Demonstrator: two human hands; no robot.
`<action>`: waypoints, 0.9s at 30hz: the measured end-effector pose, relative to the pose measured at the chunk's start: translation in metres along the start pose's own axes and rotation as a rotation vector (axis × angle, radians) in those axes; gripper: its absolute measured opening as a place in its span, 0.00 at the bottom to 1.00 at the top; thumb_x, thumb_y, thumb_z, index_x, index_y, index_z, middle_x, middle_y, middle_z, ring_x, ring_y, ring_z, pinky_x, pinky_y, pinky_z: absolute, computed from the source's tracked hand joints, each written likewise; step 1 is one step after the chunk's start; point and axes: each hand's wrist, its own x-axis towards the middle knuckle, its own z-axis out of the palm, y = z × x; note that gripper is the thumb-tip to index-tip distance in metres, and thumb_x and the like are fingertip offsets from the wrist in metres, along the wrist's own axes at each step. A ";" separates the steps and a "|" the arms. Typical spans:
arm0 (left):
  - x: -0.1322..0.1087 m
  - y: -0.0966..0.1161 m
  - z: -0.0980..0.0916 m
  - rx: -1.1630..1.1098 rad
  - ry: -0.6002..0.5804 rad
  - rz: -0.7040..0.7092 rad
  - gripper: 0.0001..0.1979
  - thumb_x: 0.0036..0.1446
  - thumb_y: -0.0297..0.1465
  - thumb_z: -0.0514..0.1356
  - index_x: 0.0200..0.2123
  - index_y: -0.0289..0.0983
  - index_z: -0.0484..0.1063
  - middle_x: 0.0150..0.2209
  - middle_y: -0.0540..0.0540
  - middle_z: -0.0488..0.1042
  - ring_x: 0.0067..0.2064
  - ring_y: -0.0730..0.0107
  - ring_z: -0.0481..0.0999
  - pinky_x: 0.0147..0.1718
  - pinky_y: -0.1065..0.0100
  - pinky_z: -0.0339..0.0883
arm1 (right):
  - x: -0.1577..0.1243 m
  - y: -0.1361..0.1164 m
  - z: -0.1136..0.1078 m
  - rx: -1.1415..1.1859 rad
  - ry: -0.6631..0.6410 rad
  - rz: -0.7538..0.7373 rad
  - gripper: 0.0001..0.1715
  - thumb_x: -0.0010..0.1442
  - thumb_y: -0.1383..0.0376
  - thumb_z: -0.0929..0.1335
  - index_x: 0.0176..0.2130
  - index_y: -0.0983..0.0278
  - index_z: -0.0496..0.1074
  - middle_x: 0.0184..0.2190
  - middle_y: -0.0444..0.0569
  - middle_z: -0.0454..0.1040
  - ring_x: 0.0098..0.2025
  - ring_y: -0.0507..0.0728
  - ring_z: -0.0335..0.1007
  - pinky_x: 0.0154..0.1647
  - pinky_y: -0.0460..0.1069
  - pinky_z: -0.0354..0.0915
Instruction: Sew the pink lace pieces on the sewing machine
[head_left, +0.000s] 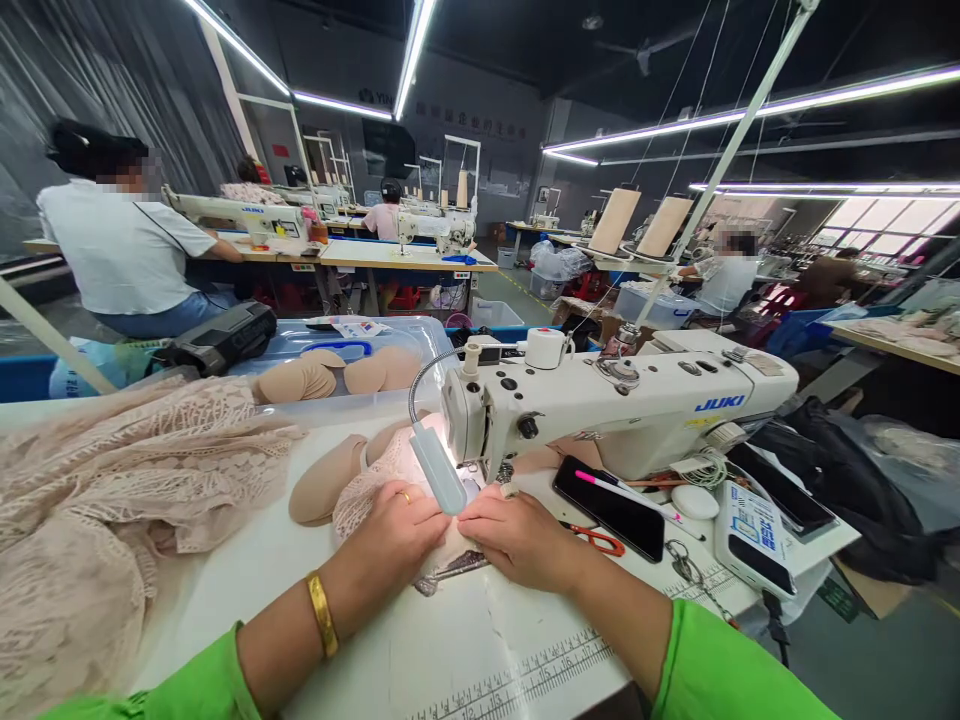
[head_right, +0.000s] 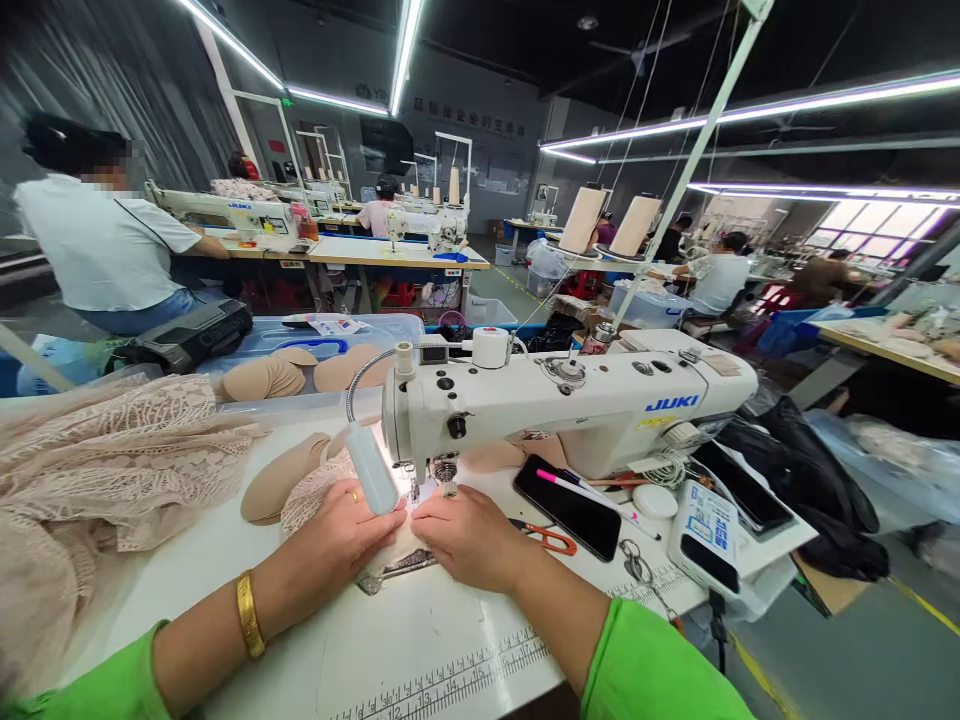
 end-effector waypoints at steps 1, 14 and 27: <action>0.002 -0.002 0.000 -0.008 0.000 -0.003 0.15 0.70 0.21 0.52 0.48 0.41 0.76 0.36 0.48 0.80 0.38 0.61 0.77 0.49 0.56 0.62 | 0.000 0.001 0.001 0.003 0.004 0.010 0.19 0.63 0.78 0.63 0.46 0.60 0.75 0.45 0.47 0.83 0.43 0.58 0.73 0.37 0.51 0.62; 0.011 -0.008 -0.005 -0.030 -0.132 -0.079 0.16 0.73 0.24 0.51 0.40 0.40 0.78 0.40 0.46 0.81 0.46 0.59 0.78 0.53 0.52 0.60 | 0.000 0.004 0.005 -0.028 0.010 0.067 0.22 0.55 0.80 0.64 0.44 0.60 0.74 0.45 0.48 0.81 0.42 0.59 0.70 0.42 0.52 0.65; 0.019 -0.012 -0.007 -0.035 -0.173 -0.159 0.15 0.69 0.22 0.52 0.34 0.39 0.75 0.34 0.48 0.79 0.41 0.60 0.75 0.51 0.54 0.55 | 0.000 0.003 0.008 -0.045 -0.006 0.111 0.22 0.57 0.80 0.65 0.46 0.61 0.75 0.46 0.49 0.78 0.40 0.58 0.66 0.39 0.51 0.61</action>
